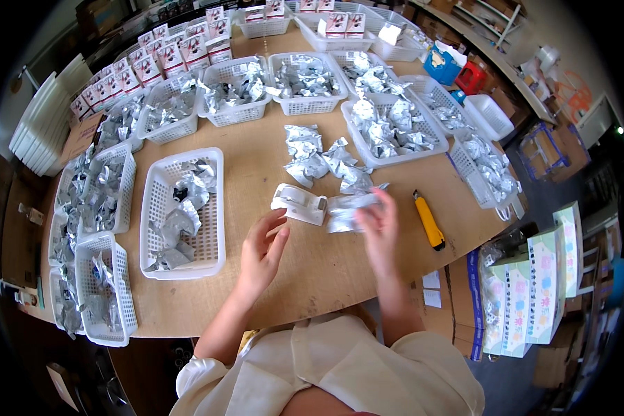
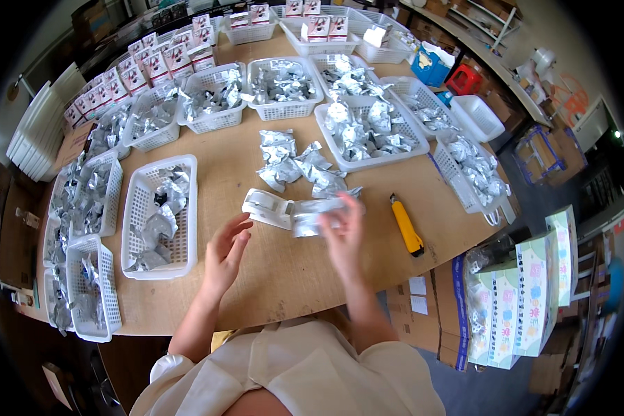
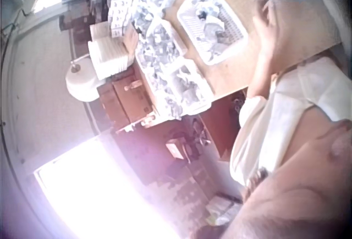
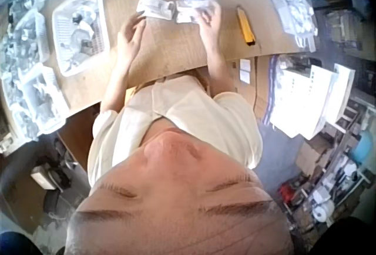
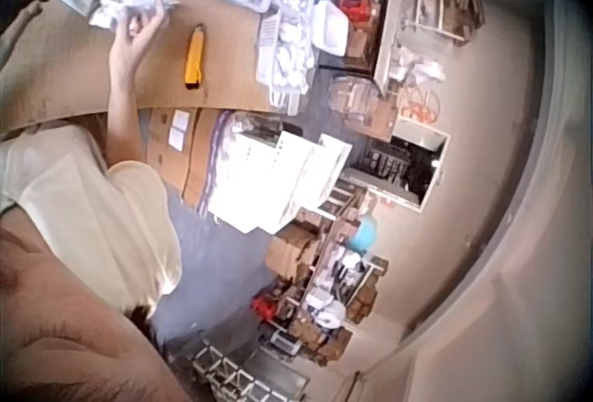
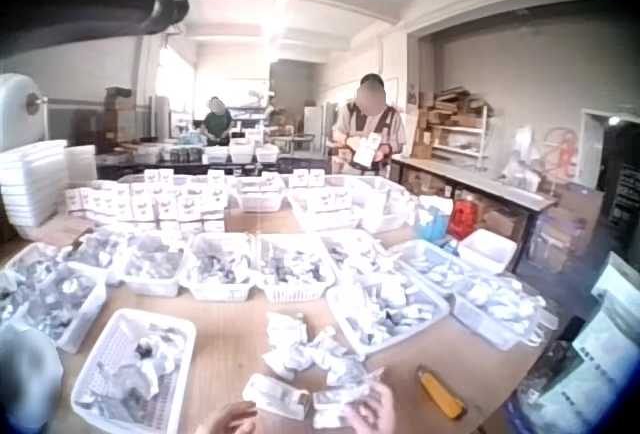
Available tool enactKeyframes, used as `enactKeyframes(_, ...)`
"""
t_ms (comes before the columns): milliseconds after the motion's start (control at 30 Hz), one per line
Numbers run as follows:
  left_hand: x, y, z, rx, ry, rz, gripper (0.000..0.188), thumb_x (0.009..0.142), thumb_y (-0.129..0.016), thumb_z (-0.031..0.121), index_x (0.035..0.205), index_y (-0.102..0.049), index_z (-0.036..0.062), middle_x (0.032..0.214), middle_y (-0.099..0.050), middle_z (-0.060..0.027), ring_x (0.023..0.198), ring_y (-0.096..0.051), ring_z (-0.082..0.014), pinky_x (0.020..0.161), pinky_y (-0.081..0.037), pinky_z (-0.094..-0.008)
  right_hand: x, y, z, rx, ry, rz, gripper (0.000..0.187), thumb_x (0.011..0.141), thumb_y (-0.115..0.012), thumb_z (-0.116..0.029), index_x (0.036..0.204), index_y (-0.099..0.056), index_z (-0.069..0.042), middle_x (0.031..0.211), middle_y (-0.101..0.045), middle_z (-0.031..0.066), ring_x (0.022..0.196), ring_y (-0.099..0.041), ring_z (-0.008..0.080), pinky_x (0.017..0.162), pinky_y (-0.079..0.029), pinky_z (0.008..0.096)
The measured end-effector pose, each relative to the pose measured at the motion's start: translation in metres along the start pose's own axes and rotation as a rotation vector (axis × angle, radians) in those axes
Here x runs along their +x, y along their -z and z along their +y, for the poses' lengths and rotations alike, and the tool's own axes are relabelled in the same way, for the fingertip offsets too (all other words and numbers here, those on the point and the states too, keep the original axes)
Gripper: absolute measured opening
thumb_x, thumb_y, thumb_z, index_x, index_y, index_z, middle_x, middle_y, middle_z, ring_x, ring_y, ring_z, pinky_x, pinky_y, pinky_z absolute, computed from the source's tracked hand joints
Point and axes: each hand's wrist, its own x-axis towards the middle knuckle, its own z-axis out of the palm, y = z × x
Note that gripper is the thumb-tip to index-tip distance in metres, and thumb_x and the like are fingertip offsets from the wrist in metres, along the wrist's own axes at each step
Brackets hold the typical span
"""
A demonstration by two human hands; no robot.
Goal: The person repeatedly picks small items from a basket, wraps each one in silver foil, and places the wrapped units into a white basket. The process is performed one at a time with hands only.
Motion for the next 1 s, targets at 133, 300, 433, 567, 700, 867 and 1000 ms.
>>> enactKeyframes(133, -0.003, 0.042, 0.042, 0.059, -0.081, 0.093, 0.021, 0.093, -0.056, -0.002, 0.113, -0.06, -0.0057, 0.112, -0.063, -0.0116, 0.094, -0.064, -0.0161, 0.077, -0.051, -0.0257, 0.006, 0.056, -0.007, -0.503, 0.031, 0.103, 0.054, 0.09, -0.062, -0.002, 0.137, -0.035, -0.006, 0.11, -0.059, 0.0115, 0.095, -0.057, 0.0151, 0.08, -0.048, 0.0264)
enactKeyframes(300, 0.041, 0.124, 0.058, 0.85, -0.137, 0.348, 0.028, 0.078, -0.066, -0.004, 0.106, -0.064, -0.0034, 0.103, -0.065, -0.0182, 0.095, -0.064, -0.0294, 0.083, -0.052, -0.0341, 0.002, 0.07, 0.003, -1.058, 0.222, 0.197, 0.052, 0.085, -0.068, -0.008, 0.132, -0.044, -0.002, 0.127, -0.047, 0.0205, 0.117, -0.046, 0.0348, 0.097, -0.039, 0.0418)
enactKeyframes(433, 0.044, 0.178, 0.034, 1.283, 0.017, 0.068, 0.038, 0.069, -0.072, 0.006, 0.105, -0.063, -0.0033, 0.108, -0.064, -0.0188, 0.105, -0.057, -0.0356, 0.096, -0.044, -0.0394, 0.002, 0.043, -0.015, -0.988, 0.393, 0.281, 0.049, 0.084, -0.067, -0.006, 0.128, -0.046, -0.002, 0.129, -0.046, 0.021, 0.122, -0.043, 0.039, 0.103, -0.034, 0.0465)
enactKeyframes(567, 0.048, 0.203, 0.004, 1.403, 0.116, -0.142, 0.04, 0.063, -0.075, 0.01, 0.1, -0.064, 0.0001, 0.106, -0.064, -0.0155, 0.109, -0.053, -0.0337, 0.098, -0.042, -0.0394, 0.002, 0.035, -0.018, -0.955, 0.474, 0.218, 0.04, 0.086, -0.065, -0.003, 0.122, -0.05, -0.001, 0.126, -0.048, 0.0197, 0.118, -0.048, 0.0374, 0.1, -0.038, 0.0452)
enactKeyframes(700, 0.048, 0.198, -0.005, 1.44, 0.157, -0.164, 0.039, 0.063, -0.076, 0.013, 0.098, -0.064, 0.0027, 0.105, -0.063, -0.015, 0.109, -0.052, -0.0331, 0.098, -0.042, -0.0406, 0.001, 0.037, -0.014, -0.959, 0.491, 0.2, 0.038, 0.085, -0.065, -0.003, 0.12, -0.051, -0.001, 0.124, -0.05, 0.0193, 0.116, -0.049, 0.037, 0.099, -0.039, 0.0446)
enactKeyframes(867, 0.052, 0.191, 0.005, 1.465, 0.181, -0.177, 0.037, 0.065, -0.073, 0.012, 0.099, -0.064, 0.0023, 0.104, -0.063, -0.014, 0.106, -0.056, -0.0327, 0.096, -0.042, -0.0423, 0.0, 0.039, -0.014, -0.92, 0.466, 0.203, 0.038, 0.085, -0.065, -0.002, 0.12, -0.051, 0.0, 0.122, -0.052, 0.0189, 0.115, -0.049, 0.036, 0.098, -0.039, 0.0442)
enactKeyframes(1000, 0.046, 0.176, 0.05, 1.412, 0.117, -0.129, 0.033, 0.067, -0.068, 0.007, 0.1, -0.064, 0.002, 0.105, -0.064, -0.0116, 0.103, -0.059, -0.0298, 0.094, -0.042, -0.0438, -0.004, 0.039, -0.017, -0.895, 0.453, 0.222, 0.037, 0.085, -0.065, -0.001, 0.119, -0.052, 0.001, 0.12, -0.053, 0.0179, 0.112, -0.052, 0.0349, 0.096, -0.041, 0.0425)
